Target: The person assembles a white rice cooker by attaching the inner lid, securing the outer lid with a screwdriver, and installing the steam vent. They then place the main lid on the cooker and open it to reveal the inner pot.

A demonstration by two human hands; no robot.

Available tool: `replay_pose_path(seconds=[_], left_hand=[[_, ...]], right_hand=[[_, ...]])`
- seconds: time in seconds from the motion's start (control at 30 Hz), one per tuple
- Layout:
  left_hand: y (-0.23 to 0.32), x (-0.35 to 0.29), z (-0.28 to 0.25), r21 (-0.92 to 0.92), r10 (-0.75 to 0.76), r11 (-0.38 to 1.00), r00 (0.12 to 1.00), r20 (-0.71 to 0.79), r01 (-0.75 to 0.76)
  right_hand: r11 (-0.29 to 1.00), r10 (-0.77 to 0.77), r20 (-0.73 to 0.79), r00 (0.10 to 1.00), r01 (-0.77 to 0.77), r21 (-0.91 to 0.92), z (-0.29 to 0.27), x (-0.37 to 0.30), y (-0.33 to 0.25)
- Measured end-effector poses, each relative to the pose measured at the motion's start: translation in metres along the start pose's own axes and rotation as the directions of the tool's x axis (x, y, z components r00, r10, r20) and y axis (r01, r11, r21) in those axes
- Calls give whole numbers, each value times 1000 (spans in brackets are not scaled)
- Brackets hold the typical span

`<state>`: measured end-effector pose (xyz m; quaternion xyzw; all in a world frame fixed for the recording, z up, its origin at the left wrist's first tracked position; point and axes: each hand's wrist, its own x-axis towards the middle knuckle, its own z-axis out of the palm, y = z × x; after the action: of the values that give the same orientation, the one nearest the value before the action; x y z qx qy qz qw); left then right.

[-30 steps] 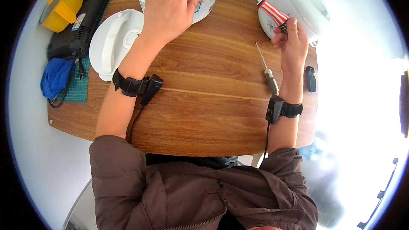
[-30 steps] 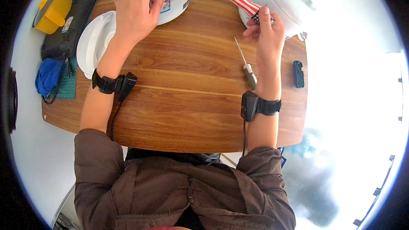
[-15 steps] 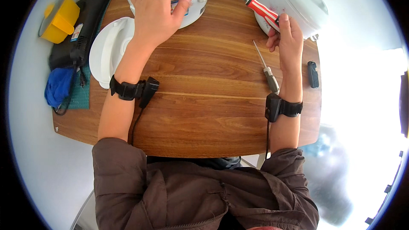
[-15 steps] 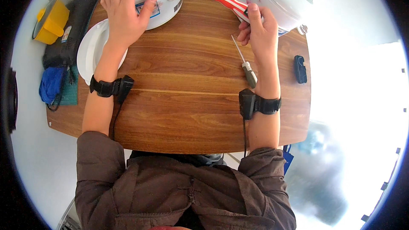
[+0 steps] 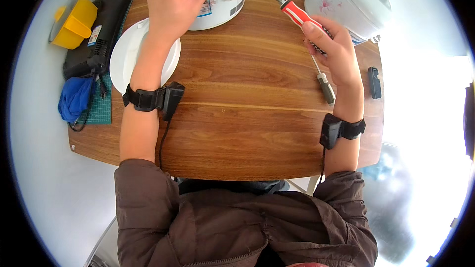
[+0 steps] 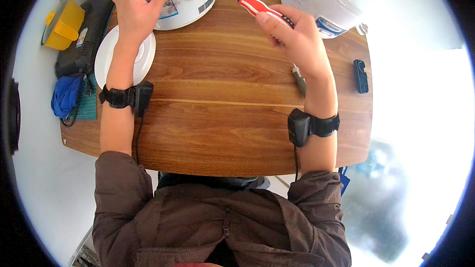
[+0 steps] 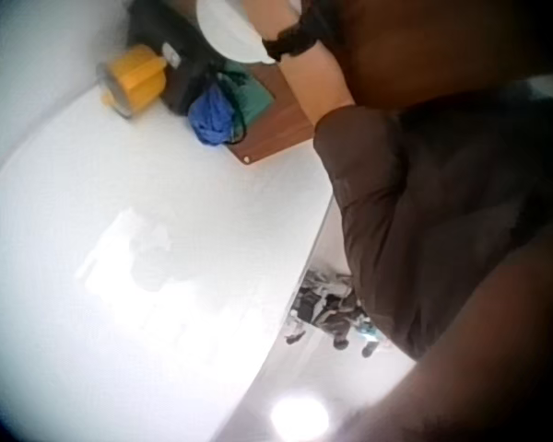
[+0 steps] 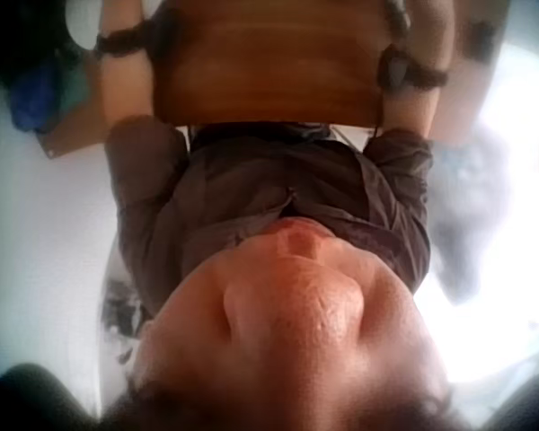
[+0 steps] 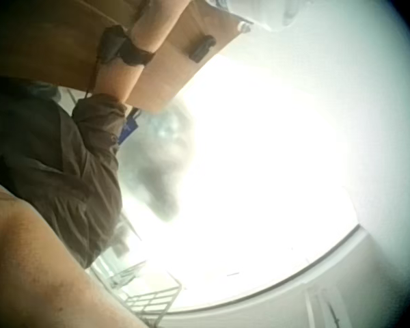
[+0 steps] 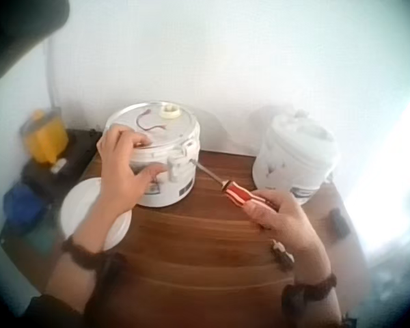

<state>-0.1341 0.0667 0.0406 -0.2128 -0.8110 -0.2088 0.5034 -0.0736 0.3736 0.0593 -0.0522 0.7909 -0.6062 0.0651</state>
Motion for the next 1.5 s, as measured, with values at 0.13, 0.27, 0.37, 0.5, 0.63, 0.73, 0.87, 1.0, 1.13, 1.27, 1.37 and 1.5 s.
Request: replay_pose_path(seconds=[0.13, 0.27, 0.37, 0.5, 0.63, 0.73, 0.87, 1.0, 1.13, 1.27, 1.37, 1.5], left_hand=[[-8, 2, 0, -49, 33, 998, 999, 10, -33], [-6, 1, 2, -14, 69, 997, 997, -27, -69], [-3, 4, 1, -5, 47, 999, 999, 15, -47], [-6, -1, 1, -76, 17, 997, 999, 33, -15], [-19, 4, -4, -67, 64, 996, 994, 84, -58], [-27, 3, 1, -95, 101, 991, 989, 112, -90], [-22, 2, 1, -95, 112, 990, 990, 84, -104], [-30, -2, -1, -198, 67, 979, 992, 103, -45], [-32, 3, 0, -215, 53, 976, 990, 130, -24], [-28, 3, -3, -220, 36, 975, 991, 131, -6], [-28, 1, -2, -242, 46, 970, 991, 128, -14], [-27, 5, -2, -222, 92, 973, 987, 135, -61]], right_hand=[[982, 55, -8, 998, -53, 180, 5, 0, 8], [879, -404, -212, 890, 313, -361, 12, 2, 12], [294, -821, 37, 570, 478, -828, 20, 7, 26], [992, -112, -204, 973, 99, -73, 39, -12, 8], [893, 67, 104, 992, -107, 437, 19, -3, 9], [993, -86, -146, 986, 96, 67, 30, -7, 4], [341, -788, 10, 616, 449, -826, 38, -3, 22], [975, 52, 25, 998, -56, 215, 29, -12, -2], [967, 63, 18, 998, -65, 248, 33, -13, 2], [564, -719, -63, 692, 528, -635, 41, -3, 20], [947, -291, -90, 953, 273, -168, 42, -14, 2], [878, 105, 135, 985, -156, 452, 32, -12, 7]])
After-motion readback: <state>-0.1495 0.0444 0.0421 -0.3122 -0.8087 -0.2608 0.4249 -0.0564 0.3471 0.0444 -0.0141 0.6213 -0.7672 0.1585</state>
